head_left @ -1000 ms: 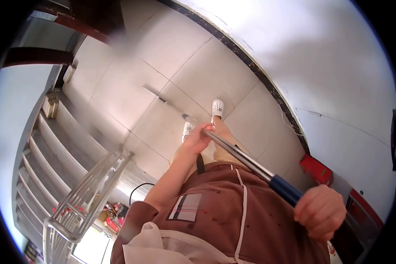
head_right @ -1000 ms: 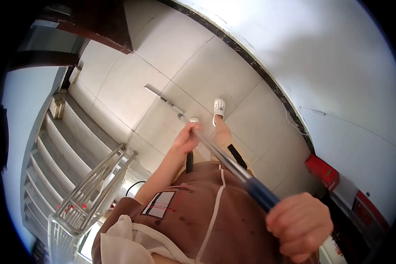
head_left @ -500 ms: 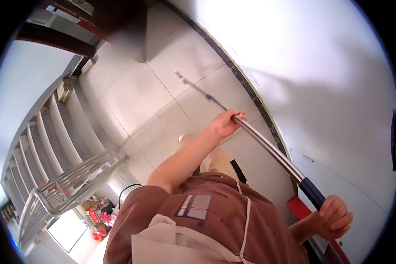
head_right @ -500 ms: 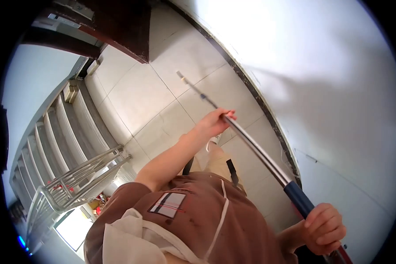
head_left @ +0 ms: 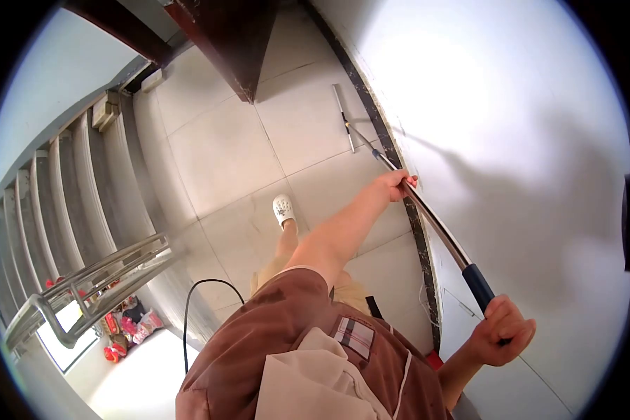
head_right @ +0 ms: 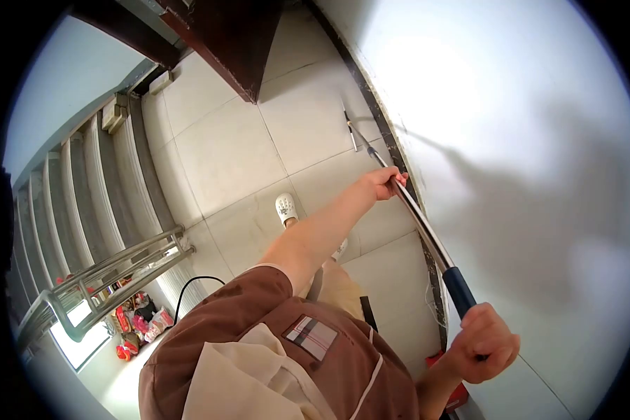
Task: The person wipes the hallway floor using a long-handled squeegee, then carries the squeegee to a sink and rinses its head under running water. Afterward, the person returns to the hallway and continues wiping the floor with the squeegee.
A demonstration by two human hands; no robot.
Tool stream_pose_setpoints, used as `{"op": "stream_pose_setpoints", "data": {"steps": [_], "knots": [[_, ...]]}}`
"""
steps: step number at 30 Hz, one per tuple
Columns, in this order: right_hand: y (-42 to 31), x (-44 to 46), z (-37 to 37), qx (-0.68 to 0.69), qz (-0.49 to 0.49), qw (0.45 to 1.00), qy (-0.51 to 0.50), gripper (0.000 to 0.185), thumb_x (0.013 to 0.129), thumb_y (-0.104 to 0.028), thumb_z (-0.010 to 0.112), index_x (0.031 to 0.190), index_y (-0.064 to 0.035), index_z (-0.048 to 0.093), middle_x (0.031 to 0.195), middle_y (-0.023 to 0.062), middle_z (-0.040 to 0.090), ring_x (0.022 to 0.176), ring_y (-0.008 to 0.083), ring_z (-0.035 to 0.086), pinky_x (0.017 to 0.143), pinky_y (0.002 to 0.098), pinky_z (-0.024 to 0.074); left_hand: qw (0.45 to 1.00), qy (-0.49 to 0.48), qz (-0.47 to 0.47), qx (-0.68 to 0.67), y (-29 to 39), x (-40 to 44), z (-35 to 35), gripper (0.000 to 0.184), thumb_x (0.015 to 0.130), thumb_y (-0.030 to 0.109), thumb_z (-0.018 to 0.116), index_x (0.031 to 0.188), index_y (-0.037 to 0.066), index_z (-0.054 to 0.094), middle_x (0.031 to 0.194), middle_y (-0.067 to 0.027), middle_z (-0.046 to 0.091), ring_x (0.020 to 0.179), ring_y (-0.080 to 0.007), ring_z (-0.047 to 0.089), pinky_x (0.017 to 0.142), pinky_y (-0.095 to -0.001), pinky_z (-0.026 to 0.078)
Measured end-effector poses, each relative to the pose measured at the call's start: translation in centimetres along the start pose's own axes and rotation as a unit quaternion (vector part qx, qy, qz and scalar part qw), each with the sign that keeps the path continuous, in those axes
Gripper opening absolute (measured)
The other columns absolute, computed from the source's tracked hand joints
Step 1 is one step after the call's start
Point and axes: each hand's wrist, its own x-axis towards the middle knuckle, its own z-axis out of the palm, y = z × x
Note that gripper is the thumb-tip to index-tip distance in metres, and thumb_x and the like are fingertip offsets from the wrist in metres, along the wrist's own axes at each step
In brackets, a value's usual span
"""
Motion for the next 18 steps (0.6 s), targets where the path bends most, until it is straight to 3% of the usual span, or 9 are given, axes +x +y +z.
{"op": "stream_pose_setpoints", "data": {"steps": [4, 8, 12, 15, 16, 17, 18], "knots": [[-0.6, 1.7, 4.8, -0.048, 0.012, 0.999, -0.015, 0.028, 0.079, -0.011, 0.031, 0.051, -0.0089, 0.028, 0.038, 0.0, 0.026, 0.031, 0.0098, 0.022, 0.034, 0.0249, 0.0254, 0.999, -0.014, 0.011, -0.036, 2.1, -1.9, -0.2, 0.015, 0.066, -0.008, 0.041, 0.081, -0.005, 0.043, 0.07, -0.007, 0.05, 0.047, -0.0126, 0.046, 0.045, -0.0208, 0.045], [-1.7, 3.0, 8.1, -0.041, 0.019, 0.995, -0.085, 0.028, 0.079, -0.01, 0.034, 0.051, -0.0092, 0.03, 0.037, -0.0013, 0.027, 0.03, 0.0094, 0.022, 0.034, 0.024, 0.0279, 0.995, -0.057, 0.044, -0.075, 3.8, -5.8, -1.6, 0.013, 0.069, -0.007, 0.042, 0.081, -0.005, 0.042, 0.068, -0.0071, 0.048, 0.046, -0.011, 0.045, 0.051, -0.0229, 0.045], [-2.9, 4.3, 12.0, 0.012, 0.031, 0.973, -0.23, 0.031, 0.078, -0.014, 0.04, 0.05, -0.0087, 0.029, 0.036, -0.001, 0.026, 0.029, 0.0104, 0.024, 0.033, 0.0242, 0.0314, 0.988, -0.069, 0.102, -0.097, 5.7, -12.3, -4.4, 0.009, 0.07, -0.006, 0.044, 0.079, -0.005, 0.042, 0.069, -0.0066, 0.047, 0.047, -0.0102, 0.044, 0.055, -0.0237, 0.044], [-3.3, 3.8, 14.6, 0.006, 0.005, 0.979, -0.202, 0.025, 0.075, -0.01, 0.035, 0.052, -0.012, 0.024, 0.041, -0.001, 0.026, 0.034, 0.0126, 0.022, 0.038, 0.0232, 0.0291, 0.979, -0.065, 0.149, -0.121, 6.8, -15.7, -7.4, 0.004, 0.071, -0.002, 0.045, 0.075, -0.003, 0.043, 0.074, -0.0074, 0.047, 0.051, -0.0113, 0.045, 0.058, -0.025, 0.044], [-3.6, 3.0, 13.9, 0.039, 0.049, 0.99, -0.129, 0.022, 0.071, -0.01, 0.038, 0.054, -0.012, 0.024, 0.047, 0.0007, 0.031, 0.039, 0.0137, 0.028, 0.043, 0.0277, 0.0336, 0.975, -0.067, 0.168, -0.126, 7.0, -16.8, -8.5, 0.004, 0.072, -0.002, 0.045, 0.074, -0.002, 0.043, 0.075, -0.0076, 0.048, 0.052, -0.0119, 0.046, 0.059, -0.0255, 0.044], [-3.7, 3.8, 14.2, 0.129, 0.096, 0.944, -0.288, 0.021, 0.071, -0.012, 0.04, 0.056, -0.0116, 0.025, 0.054, 0.0028, 0.033, 0.053, 0.0134, 0.031, 0.053, 0.0305, 0.0331, 0.971, -0.071, 0.185, -0.131, 6.9, -18.1, -9.5, 0.003, 0.072, -0.001, 0.045, 0.074, -0.001, 0.043, 0.076, -0.0077, 0.048, 0.054, -0.0125, 0.046, 0.059, -0.026, 0.045], [-3.7, 3.8, 14.7, 0.134, 0.099, 0.94, -0.297, 0.021, 0.071, -0.012, 0.04, 0.056, -0.0116, 0.025, 0.054, 0.0028, 0.033, 0.053, 0.0134, 0.031, 0.053, 0.0305, 0.0331, 0.967, -0.093, 0.188, -0.145, 7.0, -19.2, -11.2, 0.01, 0.077, 0.005, 0.048, 0.081, -0.003, 0.046, 0.071, -0.0094, 0.051, 0.056, -0.0162, 0.05, 0.059, -0.026, 0.047]]}}
